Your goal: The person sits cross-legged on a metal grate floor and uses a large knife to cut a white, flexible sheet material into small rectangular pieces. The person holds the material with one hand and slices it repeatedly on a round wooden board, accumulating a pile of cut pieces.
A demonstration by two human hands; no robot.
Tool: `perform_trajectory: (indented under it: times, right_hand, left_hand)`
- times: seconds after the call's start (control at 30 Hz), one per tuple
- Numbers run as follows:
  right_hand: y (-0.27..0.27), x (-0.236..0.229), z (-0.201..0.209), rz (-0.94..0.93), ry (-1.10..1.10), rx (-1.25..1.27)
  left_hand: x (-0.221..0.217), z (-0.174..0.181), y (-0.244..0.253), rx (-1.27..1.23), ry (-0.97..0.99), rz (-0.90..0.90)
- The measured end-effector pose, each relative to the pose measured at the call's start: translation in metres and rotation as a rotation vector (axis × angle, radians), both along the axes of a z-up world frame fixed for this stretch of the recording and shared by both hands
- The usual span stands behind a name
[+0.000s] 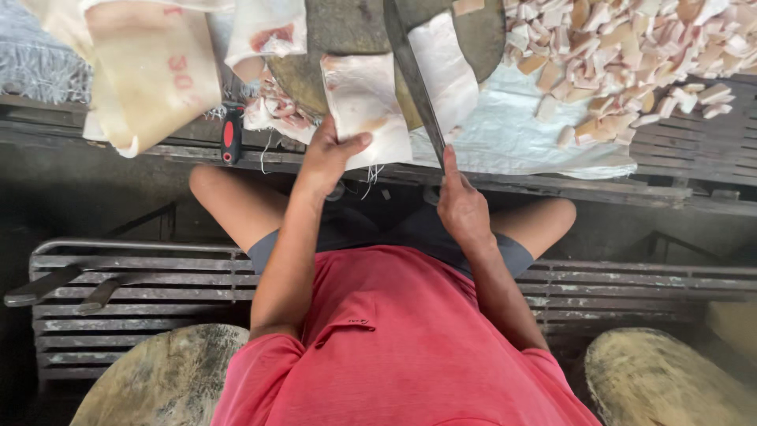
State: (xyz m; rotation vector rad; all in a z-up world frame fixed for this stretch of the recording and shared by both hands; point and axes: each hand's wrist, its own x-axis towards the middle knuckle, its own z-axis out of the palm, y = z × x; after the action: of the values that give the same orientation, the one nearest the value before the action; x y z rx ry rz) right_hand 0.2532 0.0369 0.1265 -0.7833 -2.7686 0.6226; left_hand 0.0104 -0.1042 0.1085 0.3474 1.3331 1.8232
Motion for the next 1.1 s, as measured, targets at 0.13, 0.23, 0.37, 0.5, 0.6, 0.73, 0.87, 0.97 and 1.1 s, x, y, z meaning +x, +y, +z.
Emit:
perform_trajectory:
  times: [0.13,0.23,0.37,0.5,0.6,0.73,0.87,0.97,1.1]
  right_hand:
    - [0.014,0.001,-0.002,-0.051,0.0,0.041]
    - [0.033,0.0,-0.003,-0.071,0.031,0.034]
    - [0.052,0.004,-0.007,-0.127,0.101,-0.098]
    - [0.048,0.008,-0.002,-0.295,0.067,-0.293]
    - [0.04,0.011,0.006,-0.208,0.167,-0.269]
    - [0.034,0.007,0.014,-0.132,0.153,-0.126]
    - [0.027,-0.003,0.025,-0.048,0.208,0.039]
    - [0.019,0.001,0.045,-0.085,0.247,0.047]
    - [0.018,0.019,0.083,-0.051,0.5,0.191]
  left_hand:
    - [-0.038,0.039,0.0,0.046,0.16,-0.215]
    - [-0.067,0.065,0.02,0.101,0.238,-0.42]
    - [-0.105,0.073,0.055,-0.009,0.323,-0.675]
    - [-0.136,0.054,0.069,-0.532,0.647,-0.77]
    - [-0.146,0.034,0.071,-0.677,0.326,-0.655]
    - [-0.15,0.011,0.076,-0.53,0.874,-0.596]
    - [-0.158,0.008,0.086,-0.581,0.826,-0.833]
    - [-0.156,0.007,0.089,-0.534,0.802,-0.886]
    - [-0.153,0.007,0.087,-0.555,0.946,-0.819]
